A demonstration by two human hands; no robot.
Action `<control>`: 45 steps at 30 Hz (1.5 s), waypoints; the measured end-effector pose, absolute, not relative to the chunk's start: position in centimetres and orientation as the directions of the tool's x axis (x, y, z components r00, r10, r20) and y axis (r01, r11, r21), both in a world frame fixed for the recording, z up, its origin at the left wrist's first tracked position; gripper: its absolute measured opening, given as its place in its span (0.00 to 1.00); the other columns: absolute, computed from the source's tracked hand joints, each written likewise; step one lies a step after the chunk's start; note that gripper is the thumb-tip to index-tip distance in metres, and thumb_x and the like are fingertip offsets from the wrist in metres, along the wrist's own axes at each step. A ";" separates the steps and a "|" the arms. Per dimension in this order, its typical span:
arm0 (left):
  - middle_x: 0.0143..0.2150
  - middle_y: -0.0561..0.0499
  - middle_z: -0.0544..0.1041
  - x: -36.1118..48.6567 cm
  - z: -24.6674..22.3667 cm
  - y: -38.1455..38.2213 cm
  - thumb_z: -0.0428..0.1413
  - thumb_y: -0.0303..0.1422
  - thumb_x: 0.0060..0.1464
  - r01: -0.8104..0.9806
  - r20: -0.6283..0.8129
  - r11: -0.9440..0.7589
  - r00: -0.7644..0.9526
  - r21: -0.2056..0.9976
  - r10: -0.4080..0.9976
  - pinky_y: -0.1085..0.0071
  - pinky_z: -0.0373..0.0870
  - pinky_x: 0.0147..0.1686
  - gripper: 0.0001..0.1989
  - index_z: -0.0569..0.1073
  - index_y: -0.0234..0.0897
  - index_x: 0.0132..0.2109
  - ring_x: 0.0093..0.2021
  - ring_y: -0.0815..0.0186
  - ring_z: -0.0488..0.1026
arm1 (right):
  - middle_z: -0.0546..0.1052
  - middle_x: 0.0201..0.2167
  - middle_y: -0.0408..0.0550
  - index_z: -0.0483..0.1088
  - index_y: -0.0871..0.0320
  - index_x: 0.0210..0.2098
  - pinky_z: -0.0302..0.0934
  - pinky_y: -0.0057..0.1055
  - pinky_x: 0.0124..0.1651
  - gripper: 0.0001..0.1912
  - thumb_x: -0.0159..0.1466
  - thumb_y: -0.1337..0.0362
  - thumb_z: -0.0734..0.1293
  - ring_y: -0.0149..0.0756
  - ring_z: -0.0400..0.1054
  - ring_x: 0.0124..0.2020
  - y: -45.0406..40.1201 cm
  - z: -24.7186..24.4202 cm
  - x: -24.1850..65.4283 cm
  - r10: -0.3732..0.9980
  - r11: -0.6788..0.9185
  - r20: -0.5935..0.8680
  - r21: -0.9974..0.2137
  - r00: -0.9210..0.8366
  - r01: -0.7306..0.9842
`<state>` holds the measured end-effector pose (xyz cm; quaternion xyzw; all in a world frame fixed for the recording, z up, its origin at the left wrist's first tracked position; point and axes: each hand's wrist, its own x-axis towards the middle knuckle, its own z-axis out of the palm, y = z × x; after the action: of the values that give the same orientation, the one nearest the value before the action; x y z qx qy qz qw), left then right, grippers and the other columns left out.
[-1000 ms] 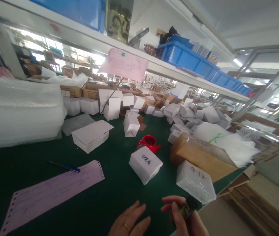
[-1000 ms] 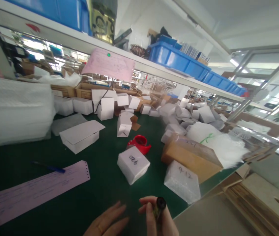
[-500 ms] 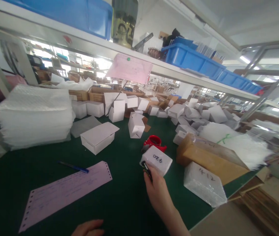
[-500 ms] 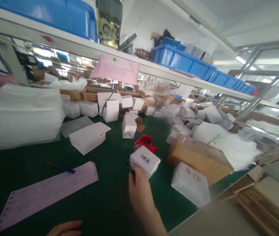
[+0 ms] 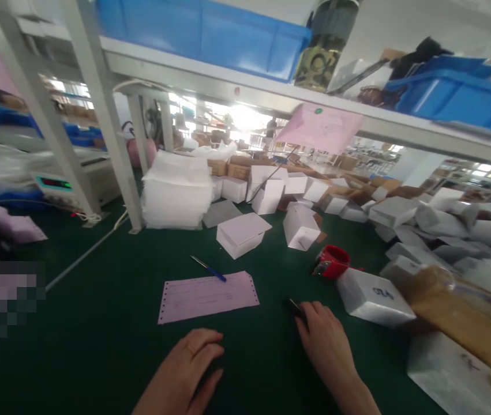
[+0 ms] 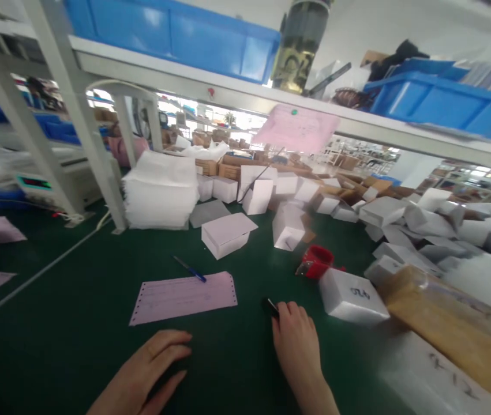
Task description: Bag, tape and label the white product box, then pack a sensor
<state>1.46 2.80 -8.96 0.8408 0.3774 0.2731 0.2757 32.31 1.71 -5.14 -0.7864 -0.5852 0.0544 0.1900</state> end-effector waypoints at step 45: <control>0.56 0.53 0.82 3.9 -4.7 9.2 0.50 0.32 0.68 0.232 0.009 -0.271 0.744 0.934 0.669 0.62 0.73 0.60 0.19 0.73 0.49 0.62 0.55 0.57 0.78 | 0.75 0.34 0.46 0.83 0.51 0.35 0.66 0.28 0.38 0.11 0.67 0.51 0.75 0.35 0.69 0.34 5.4 -7.1 23.4 0.968 -0.205 -0.146 -0.929 -0.204 -0.308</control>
<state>3.94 9.17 -4.69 0.7699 0.2925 0.2064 0.5283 23.39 5.42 -7.07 -0.4066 -0.4056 0.6612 0.4826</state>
